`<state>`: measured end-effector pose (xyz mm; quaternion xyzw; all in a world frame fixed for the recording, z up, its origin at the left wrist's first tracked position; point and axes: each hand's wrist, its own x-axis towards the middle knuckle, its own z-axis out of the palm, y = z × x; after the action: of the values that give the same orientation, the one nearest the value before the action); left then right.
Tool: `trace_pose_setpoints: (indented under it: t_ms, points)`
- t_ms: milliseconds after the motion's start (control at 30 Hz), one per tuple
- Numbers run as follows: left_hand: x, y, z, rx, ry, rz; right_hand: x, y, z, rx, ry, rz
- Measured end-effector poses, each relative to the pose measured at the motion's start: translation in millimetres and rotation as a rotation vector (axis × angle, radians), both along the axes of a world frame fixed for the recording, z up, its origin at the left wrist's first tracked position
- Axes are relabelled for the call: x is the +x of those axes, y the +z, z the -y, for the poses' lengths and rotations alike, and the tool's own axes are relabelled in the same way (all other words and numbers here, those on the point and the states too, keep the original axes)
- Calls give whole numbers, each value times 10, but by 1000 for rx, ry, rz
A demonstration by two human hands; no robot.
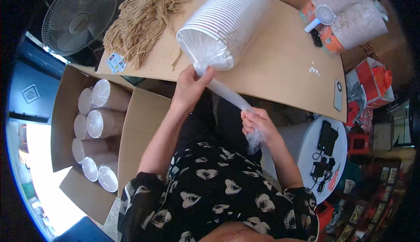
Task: Attaching strings to paper buckets and packaging them into plastic bags and boxes.
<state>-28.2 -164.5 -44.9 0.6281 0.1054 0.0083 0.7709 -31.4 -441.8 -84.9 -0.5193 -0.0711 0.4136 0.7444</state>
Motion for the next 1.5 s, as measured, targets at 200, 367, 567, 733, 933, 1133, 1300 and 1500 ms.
trace_pose_setpoints:
  t_ms: [200, 367, 567, 733, 933, 1133, 1300, 1500]
  points:
    - [-24, -87, 108, 1202, 649, 435, 160, 290, -1, 33, 64, -47]
    - [-100, -75, 81, 1438, 674, 473, 340, 874, 121, -222, -79, 494]
    - [-157, -331, 244, 1544, 720, 681, 750, 1916, -1225, -454, -103, 1486]
    - [-190, -215, 333, 1549, 667, 881, 1242, 1581, -2388, -880, 390, 1796]
    - [-274, -148, 261, 1449, 365, 722, 1059, 1380, -2511, -699, 515, 1837]
    - [-359, -84, 296, 1077, 422, 518, 233, 1679, -1547, -378, -311, 1776]
    - [-337, -44, 304, 1008, 372, 502, -59, 760, -1066, -718, -284, 1534]
    - [-341, -32, 343, 1004, 380, 628, 46, 368, -1161, -480, -546, 1108]
